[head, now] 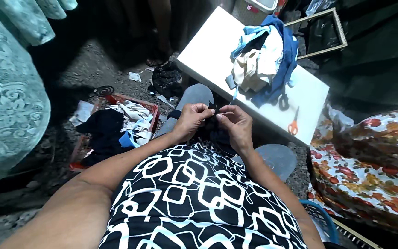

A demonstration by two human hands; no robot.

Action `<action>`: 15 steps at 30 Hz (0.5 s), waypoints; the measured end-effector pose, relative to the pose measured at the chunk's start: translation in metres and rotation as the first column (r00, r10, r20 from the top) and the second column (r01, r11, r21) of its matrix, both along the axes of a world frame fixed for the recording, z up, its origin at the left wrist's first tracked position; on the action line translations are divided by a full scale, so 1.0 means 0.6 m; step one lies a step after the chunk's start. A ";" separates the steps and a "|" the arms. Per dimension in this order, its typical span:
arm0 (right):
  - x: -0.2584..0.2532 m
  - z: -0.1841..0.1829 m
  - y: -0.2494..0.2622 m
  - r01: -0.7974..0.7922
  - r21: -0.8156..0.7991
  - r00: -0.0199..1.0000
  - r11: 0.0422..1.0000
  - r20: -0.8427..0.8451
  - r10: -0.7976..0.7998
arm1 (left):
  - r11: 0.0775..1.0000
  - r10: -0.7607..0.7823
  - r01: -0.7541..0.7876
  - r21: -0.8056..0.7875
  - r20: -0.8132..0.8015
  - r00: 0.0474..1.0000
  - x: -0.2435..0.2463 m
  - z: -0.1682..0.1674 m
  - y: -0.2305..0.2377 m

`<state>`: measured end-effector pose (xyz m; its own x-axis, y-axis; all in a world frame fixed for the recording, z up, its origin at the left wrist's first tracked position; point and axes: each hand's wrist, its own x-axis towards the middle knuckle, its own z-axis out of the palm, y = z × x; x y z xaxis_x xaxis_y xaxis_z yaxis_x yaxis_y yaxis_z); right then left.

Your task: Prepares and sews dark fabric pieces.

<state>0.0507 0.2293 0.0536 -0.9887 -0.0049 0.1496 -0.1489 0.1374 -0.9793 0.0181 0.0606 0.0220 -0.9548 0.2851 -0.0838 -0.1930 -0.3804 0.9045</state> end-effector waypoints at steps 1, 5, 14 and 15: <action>-0.002 -0.002 -0.001 0.000 0.032 0.999 0.999 -0.037 0.001 | 0.999 0.011 -0.012 -0.032 -0.040 0.999 0.001 -0.002 0.002; -0.009 -0.005 0.005 -0.025 0.258 0.989 0.966 -0.137 0.062 | 0.989 0.033 -0.051 -0.137 -0.130 0.991 0.006 -0.006 0.006; -0.026 0.015 -0.006 0.058 0.451 0.881 0.890 -0.442 0.167 | 0.940 -0.043 -0.045 -0.339 -0.247 0.968 0.012 -0.036 0.020; -0.028 0.032 -0.007 0.020 0.368 0.885 0.930 -0.439 0.155 | 0.937 -0.033 -0.047 -0.346 -0.221 0.975 0.012 -0.044 0.021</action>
